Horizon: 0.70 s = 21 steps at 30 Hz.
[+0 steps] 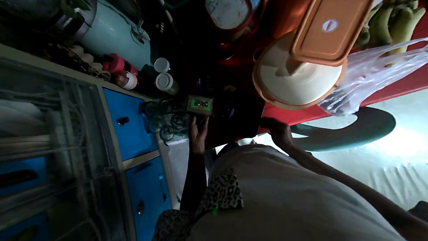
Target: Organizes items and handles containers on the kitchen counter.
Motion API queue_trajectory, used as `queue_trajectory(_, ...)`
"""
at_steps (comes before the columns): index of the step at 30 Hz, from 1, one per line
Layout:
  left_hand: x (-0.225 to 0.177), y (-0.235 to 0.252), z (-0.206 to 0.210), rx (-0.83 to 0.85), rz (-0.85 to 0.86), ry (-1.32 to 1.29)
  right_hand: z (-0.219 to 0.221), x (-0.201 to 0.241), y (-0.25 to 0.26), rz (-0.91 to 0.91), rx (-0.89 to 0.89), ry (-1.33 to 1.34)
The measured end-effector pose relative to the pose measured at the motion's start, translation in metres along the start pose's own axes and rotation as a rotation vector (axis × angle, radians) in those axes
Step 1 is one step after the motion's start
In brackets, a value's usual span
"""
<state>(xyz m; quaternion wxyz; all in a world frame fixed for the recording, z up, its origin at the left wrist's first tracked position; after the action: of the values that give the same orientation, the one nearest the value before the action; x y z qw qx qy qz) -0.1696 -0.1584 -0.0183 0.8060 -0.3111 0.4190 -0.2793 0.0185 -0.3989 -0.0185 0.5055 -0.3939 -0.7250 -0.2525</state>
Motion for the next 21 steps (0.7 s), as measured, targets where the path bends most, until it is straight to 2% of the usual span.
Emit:
queue_trajectory(5, 0.002, 0.005, -0.001, 0.013, -0.009, -0.009, 0.005, -0.013, -0.005, 0.04, 0.073, 0.052)
queue_trajectory(9, 0.002, 0.006, -0.003, 0.018, -0.01, -0.013, 0.005, -0.02, -0.006, 0.231, 0.091, 0.227)
queue_trajectory(12, 0.003, 0.004, -0.005, 0.011, -0.004, 0.011, 0.003, -0.029, -0.007, 0.468, 0.025, 0.407)
queue_trajectory(16, 0.004, 0.003, -0.006, -0.046, -0.003, 0.023, 0.0, -0.034, -0.01, 0.664, -0.043, 0.494)
queue_trajectory(21, 0.004, 0.004, -0.006, -0.036, -0.019, -0.006, -0.012, -0.033, -0.014, 0.707, -0.125, 0.562)
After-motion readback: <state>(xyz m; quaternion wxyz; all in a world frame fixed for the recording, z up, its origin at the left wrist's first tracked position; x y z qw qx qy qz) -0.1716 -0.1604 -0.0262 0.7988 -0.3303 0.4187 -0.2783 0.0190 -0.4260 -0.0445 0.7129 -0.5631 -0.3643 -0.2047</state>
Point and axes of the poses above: each hand's wrist, its own y-axis towards the middle knuckle, its own z-axis out of the palm, x = y × z, the point moved 9 cm from there along y, towards the middle knuckle, and after that the axes turned 9 degrees about -x, right-handed, at the moved point
